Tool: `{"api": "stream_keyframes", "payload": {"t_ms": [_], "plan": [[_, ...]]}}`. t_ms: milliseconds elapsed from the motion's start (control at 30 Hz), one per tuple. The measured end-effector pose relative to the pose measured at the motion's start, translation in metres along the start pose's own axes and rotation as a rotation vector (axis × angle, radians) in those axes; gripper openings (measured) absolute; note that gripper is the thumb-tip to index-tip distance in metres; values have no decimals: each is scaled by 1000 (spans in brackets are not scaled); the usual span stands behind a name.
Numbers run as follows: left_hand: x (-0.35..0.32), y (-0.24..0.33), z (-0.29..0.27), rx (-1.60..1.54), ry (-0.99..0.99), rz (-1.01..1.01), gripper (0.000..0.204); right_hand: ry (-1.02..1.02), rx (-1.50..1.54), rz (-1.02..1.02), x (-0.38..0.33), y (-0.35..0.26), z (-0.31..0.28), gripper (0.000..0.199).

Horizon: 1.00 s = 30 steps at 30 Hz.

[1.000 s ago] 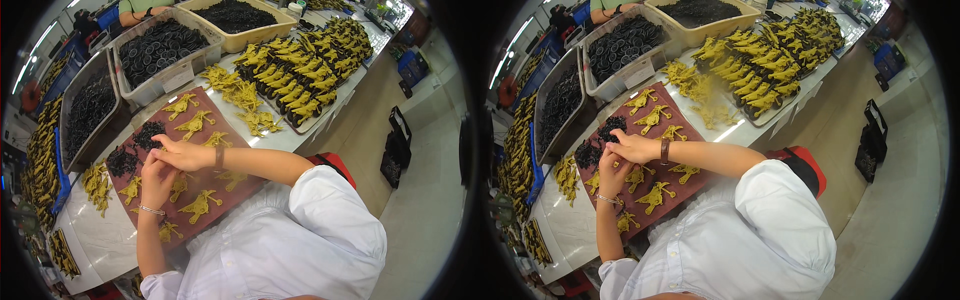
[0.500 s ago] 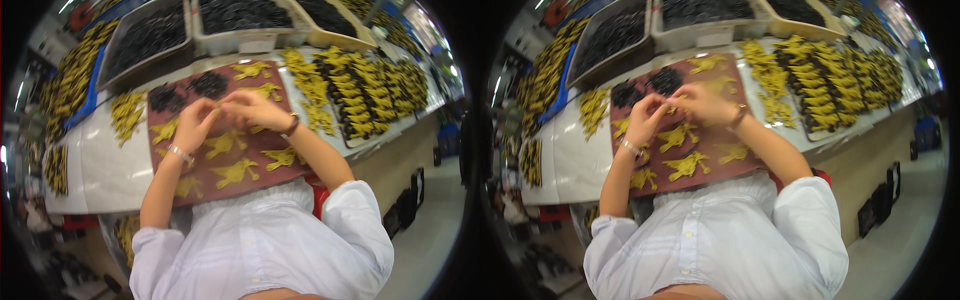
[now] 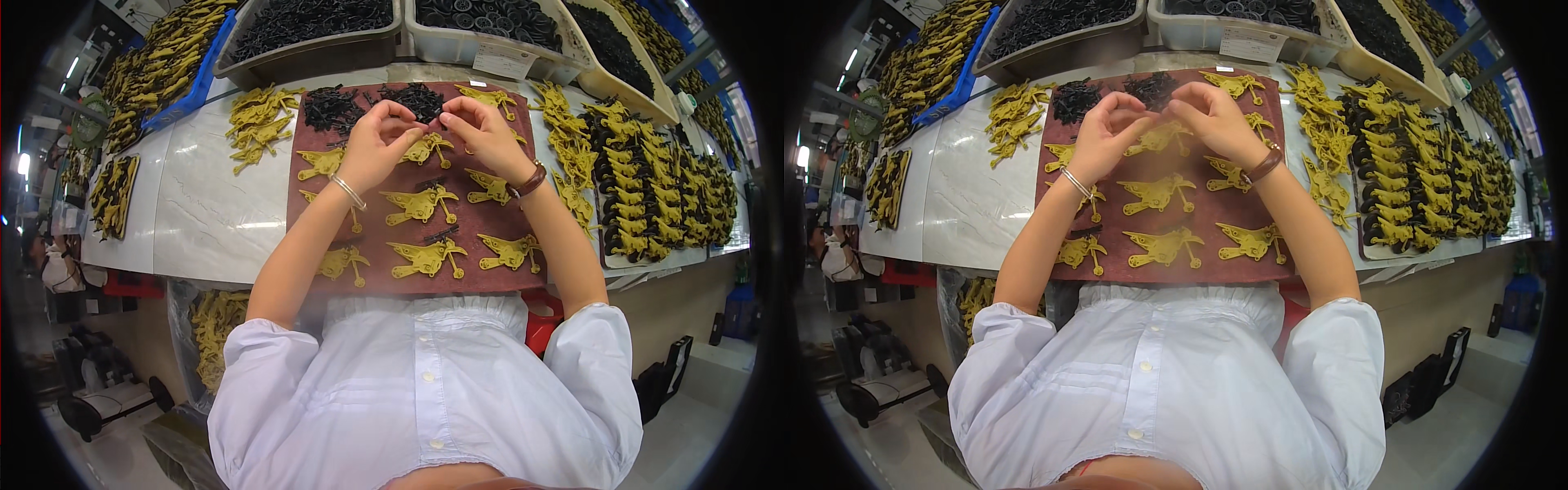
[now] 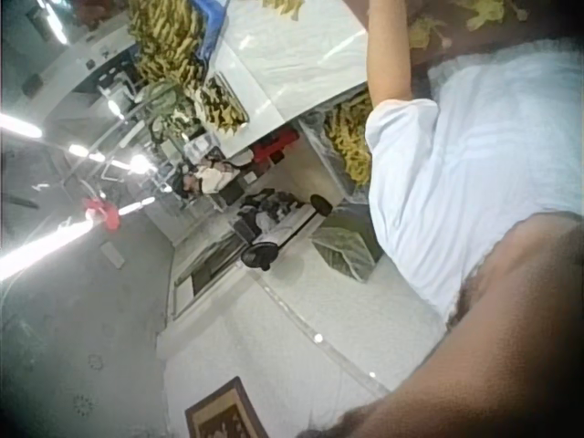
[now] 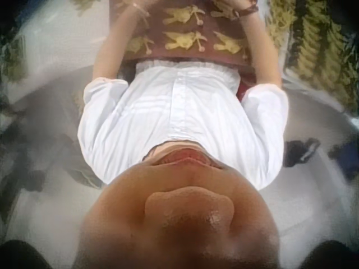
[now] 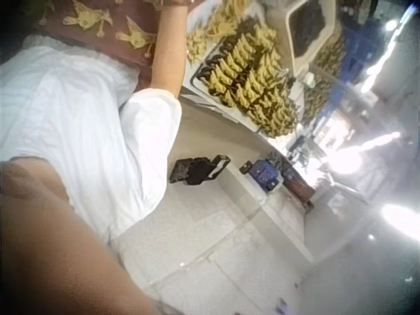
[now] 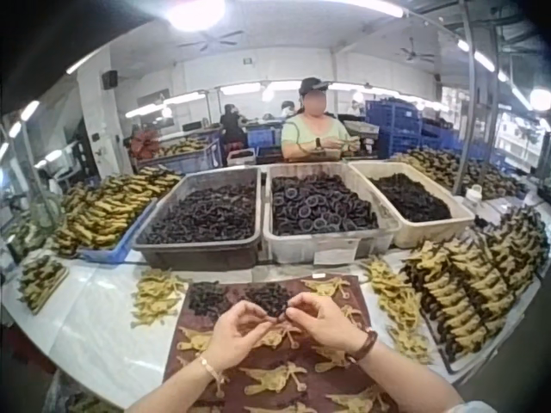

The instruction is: The person arranges toy motorcycle frames on a work mat, attaches small black handlebar components to each frame by hand, and then snaps black wheels onto the motorcycle frames.

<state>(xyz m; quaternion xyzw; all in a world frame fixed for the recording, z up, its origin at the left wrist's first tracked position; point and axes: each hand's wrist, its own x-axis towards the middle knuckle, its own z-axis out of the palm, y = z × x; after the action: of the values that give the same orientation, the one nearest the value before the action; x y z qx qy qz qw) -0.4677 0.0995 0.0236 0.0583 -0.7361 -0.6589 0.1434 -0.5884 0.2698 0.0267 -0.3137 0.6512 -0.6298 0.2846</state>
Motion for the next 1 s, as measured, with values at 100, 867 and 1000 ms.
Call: {"api": "stream_keyframes", "payload": {"t_ms": [100, 867, 1000], "plan": [[0, -3, -11, 633, -45, 277, 22, -6, -206, -125, 11, 8, -16, 17], [24, -20, -15, 1016, -387, 332, 44, 34, -754, -277, 30, 25, -17, 21], [26, -16, -14, 1061, -453, 263, 44, 71, -8, 100, 21, 3, -38, 26]]}}
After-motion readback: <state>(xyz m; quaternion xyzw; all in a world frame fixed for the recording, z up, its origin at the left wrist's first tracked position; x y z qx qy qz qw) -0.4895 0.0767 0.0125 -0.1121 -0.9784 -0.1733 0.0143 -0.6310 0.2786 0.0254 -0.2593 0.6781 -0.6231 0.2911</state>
